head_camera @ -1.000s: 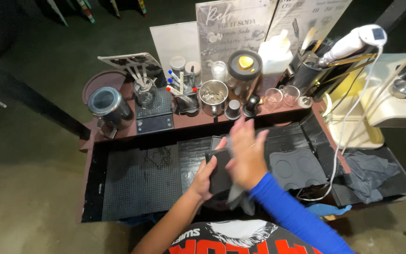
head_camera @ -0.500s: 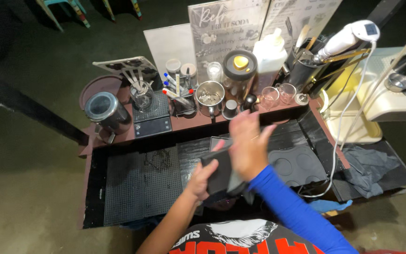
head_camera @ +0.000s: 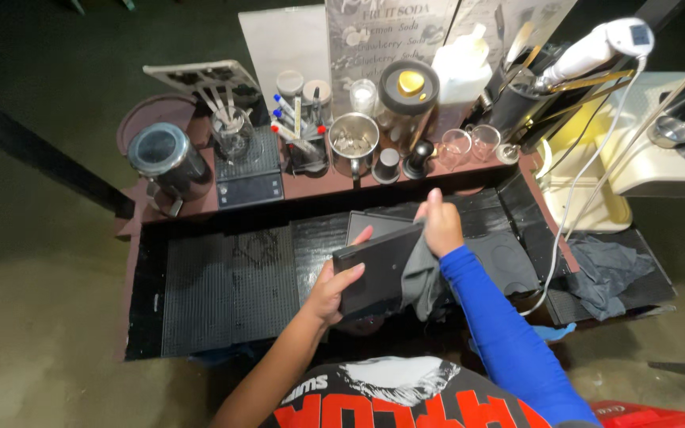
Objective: The person wipes several small black rectangular trays with a gray cloth on a cluttered workbench. They also wipe a metal cup and a small metal scoop, then place the cleaned items back on the bench.
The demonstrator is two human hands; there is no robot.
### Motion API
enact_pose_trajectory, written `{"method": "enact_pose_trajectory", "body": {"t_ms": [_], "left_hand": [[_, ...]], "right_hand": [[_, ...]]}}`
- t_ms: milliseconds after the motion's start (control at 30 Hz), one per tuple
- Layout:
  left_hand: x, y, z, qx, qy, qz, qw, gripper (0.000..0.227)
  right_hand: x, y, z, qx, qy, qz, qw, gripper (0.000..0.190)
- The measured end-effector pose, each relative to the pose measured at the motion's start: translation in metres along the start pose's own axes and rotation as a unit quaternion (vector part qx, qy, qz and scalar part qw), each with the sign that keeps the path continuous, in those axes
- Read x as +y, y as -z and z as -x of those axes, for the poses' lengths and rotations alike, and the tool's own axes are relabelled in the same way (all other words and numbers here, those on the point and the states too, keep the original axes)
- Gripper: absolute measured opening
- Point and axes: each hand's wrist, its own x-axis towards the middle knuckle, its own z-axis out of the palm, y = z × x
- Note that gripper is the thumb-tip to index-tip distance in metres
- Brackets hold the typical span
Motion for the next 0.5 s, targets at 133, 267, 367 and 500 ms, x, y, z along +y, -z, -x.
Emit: {"method": "enact_pose_trajectory", "body": {"t_ms": [133, 267, 367, 500], "left_hand": [[-0.024, -0.002, -0.001, 0.019, -0.031, -0.029, 0.999, 0.079], [-0.034, 0.0, 0.0, 0.026, -0.05, -0.024, 0.998, 0.078], [-0.04, 0.011, -0.005, 0.036, -0.059, -0.015, 0.997, 0.076], [-0.066, 0.042, -0.013, 0.058, -0.058, 0.041, 0.996, 0.08]], "right_hand": [[0.042, -0.011, -0.017, 0.047, -0.115, -0.149, 0.981, 0.074], [-0.008, -0.026, 0.012, 0.199, 0.126, 0.018, 0.972, 0.031], [-0.077, -0.044, 0.053, 0.125, 0.154, 0.109, 0.974, 0.04], [-0.143, -0.065, 0.088, -0.008, 0.247, 0.109, 0.963, 0.068]]}}
